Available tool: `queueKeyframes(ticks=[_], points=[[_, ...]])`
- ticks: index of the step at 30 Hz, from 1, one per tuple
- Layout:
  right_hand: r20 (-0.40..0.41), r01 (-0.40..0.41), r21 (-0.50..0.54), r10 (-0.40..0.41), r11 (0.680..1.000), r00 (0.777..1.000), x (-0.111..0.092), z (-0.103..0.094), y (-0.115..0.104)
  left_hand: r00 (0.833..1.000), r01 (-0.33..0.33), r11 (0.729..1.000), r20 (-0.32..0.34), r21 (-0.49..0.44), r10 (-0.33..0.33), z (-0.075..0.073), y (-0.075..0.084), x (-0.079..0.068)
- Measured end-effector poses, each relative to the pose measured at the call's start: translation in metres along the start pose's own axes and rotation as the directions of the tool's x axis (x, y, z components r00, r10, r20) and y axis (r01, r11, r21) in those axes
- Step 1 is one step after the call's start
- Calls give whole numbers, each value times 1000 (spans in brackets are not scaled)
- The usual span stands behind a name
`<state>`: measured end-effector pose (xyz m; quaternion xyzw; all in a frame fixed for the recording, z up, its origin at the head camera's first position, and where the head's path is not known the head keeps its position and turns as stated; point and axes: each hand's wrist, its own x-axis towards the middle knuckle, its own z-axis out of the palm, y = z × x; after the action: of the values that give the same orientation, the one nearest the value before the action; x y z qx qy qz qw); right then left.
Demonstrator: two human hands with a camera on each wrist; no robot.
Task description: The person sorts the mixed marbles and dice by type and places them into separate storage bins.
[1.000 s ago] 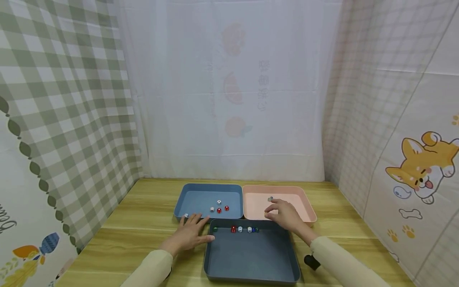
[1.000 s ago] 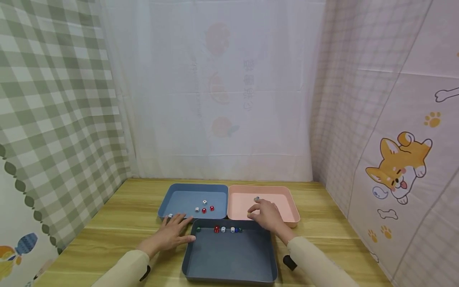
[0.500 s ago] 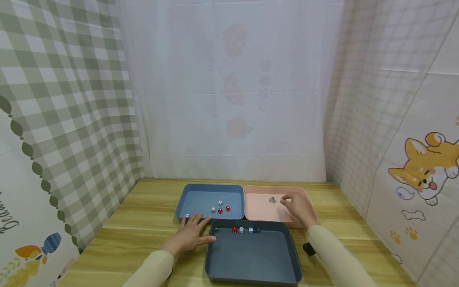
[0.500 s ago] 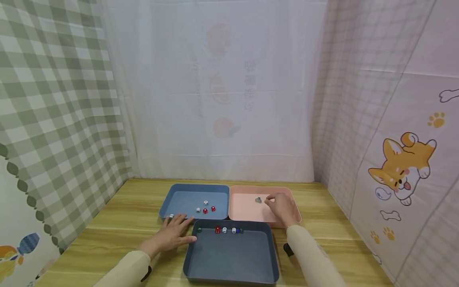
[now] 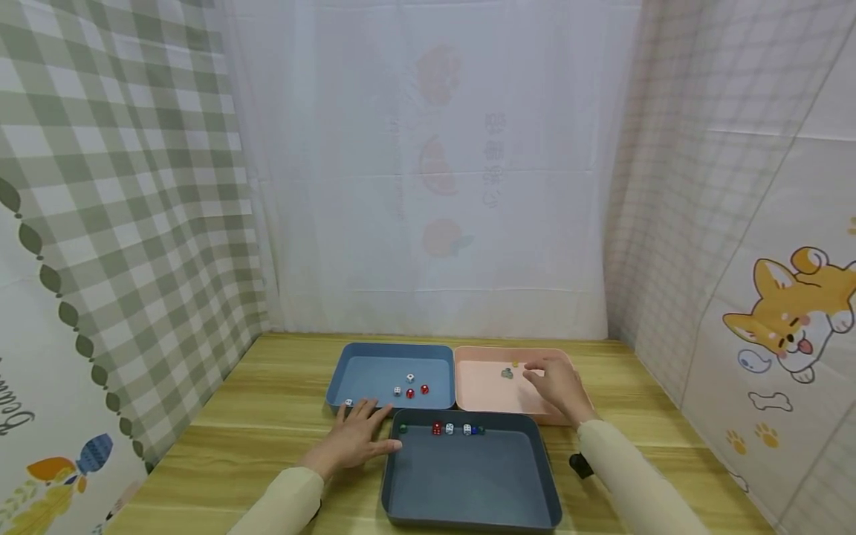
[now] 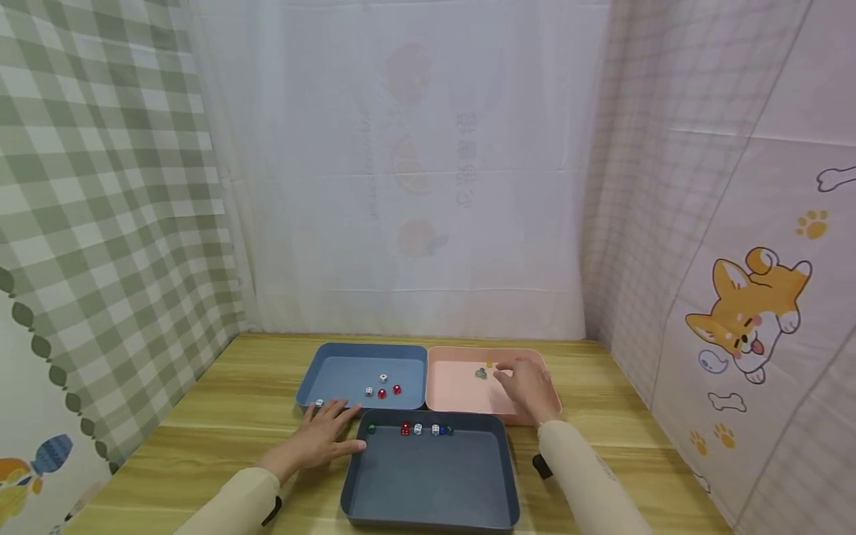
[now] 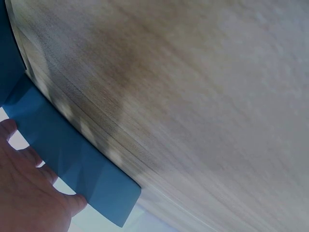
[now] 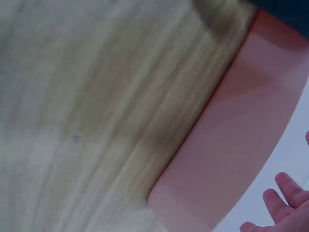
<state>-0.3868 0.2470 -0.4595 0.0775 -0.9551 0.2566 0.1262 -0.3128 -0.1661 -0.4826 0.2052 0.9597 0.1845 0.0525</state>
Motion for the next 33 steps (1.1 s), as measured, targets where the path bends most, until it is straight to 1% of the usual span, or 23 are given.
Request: queueKeyframes(ticks=[3,6,11,14,16,18,21,24,28,33], points=[[11,75,21,-75,997,997,-6,1,-4,1000,0,1000,3,3,0,0,0,0],[30,134,38,-135,990,990,-13,4,-13,1000,1,1000,1,6,-1,-1,-1,1],[44,213,51,-215,976,976,-25,13,-32,1000,-3,1000,-5,6,3,-2,-2,1],[67,261,58,-264,964,962,-33,18,-43,1000,2,1000,-5,9,-2,-2,-2,1],[87,296,35,-298,954,950,-38,22,-50,1000,7,1000,-7,12,-7,-2,-2,1],[122,331,-22,-326,943,937,-42,26,-55,1000,11,1000,-7,13,-10,-1,-3,1],[177,361,-115,-338,925,924,-46,32,-61,1000,11,1000,-1,6,-11,0,-4,1],[225,373,-171,-332,912,916,-50,37,-64,1000,10,1000,6,-2,-10,1,-4,2],[252,385,-186,-334,904,908,-53,43,-66,1000,0,1000,6,-5,0,2,-4,3],[245,382,-185,-334,905,910,-54,48,-65,1000,-14,1000,11,-2,14,2,-4,2]])
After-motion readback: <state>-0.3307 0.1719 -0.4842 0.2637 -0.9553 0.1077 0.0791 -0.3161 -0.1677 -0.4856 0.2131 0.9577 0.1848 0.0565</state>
